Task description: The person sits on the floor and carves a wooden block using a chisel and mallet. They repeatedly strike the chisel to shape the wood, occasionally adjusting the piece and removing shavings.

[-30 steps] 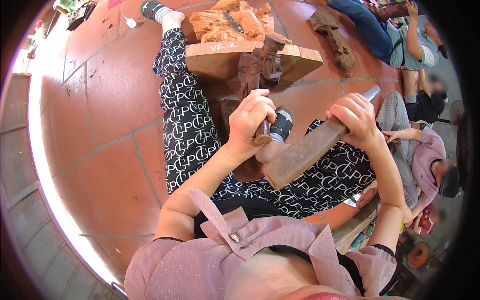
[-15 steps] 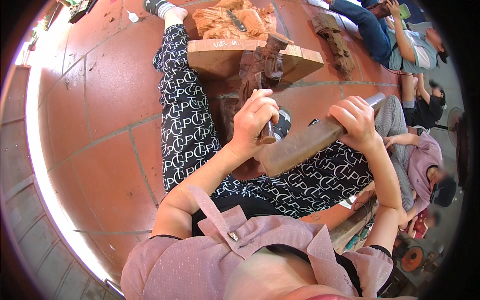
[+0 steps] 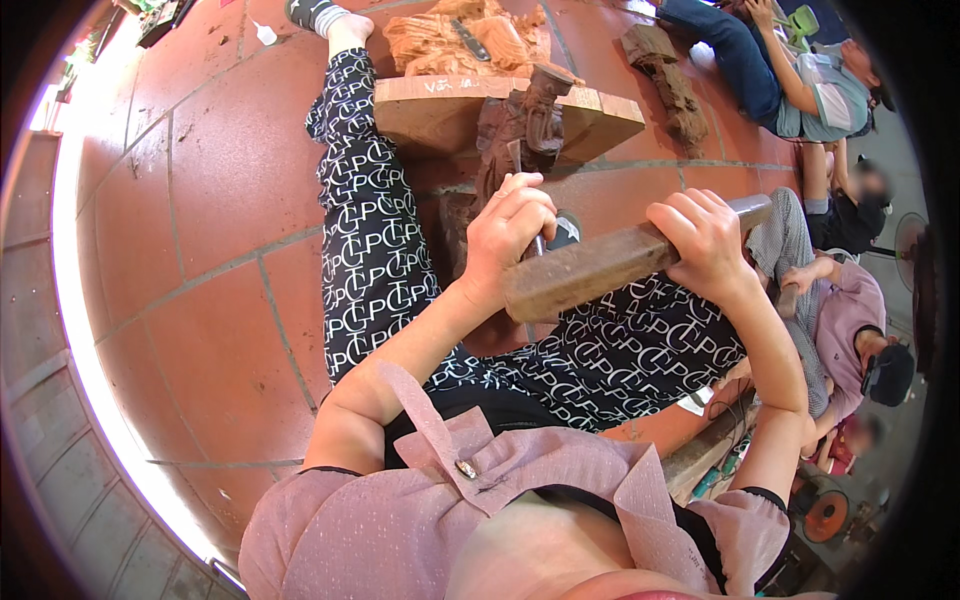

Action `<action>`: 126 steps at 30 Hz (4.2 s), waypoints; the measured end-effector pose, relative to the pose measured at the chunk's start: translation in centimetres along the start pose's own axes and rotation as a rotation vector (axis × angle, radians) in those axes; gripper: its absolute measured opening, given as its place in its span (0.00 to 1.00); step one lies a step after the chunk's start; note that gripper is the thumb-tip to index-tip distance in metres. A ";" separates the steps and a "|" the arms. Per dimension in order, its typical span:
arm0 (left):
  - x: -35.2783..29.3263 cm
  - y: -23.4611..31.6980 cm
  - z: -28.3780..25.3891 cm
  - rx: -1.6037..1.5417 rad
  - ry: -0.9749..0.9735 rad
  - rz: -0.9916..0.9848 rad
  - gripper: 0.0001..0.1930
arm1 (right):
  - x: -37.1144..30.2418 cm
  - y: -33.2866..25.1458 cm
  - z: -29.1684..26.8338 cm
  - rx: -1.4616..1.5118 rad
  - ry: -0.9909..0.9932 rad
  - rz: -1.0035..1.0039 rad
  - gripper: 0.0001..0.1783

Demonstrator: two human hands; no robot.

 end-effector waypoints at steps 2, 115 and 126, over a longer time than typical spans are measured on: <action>0.1 0.2 -0.1 -0.012 -0.005 -0.006 0.08 | 0.2 0.1 -0.5 0.115 0.062 -0.130 0.19; -0.9 -2.6 -7.5 -0.030 0.213 -0.294 0.12 | 5.7 -4.4 -4.7 -0.110 0.193 -0.275 0.18; -1.9 -5.0 -11.4 0.047 0.320 -0.434 0.11 | 12.7 1.4 0.8 0.129 0.020 -0.309 0.14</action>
Point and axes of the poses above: each hand's wrist, its own x-axis towards the middle knuckle, its own z-axis out of the palm, y = z × x, the point moved 2 cm from there along x, towards the middle knuckle, and after that the axes turned 10 degrees about x, right-handed, at the moved point
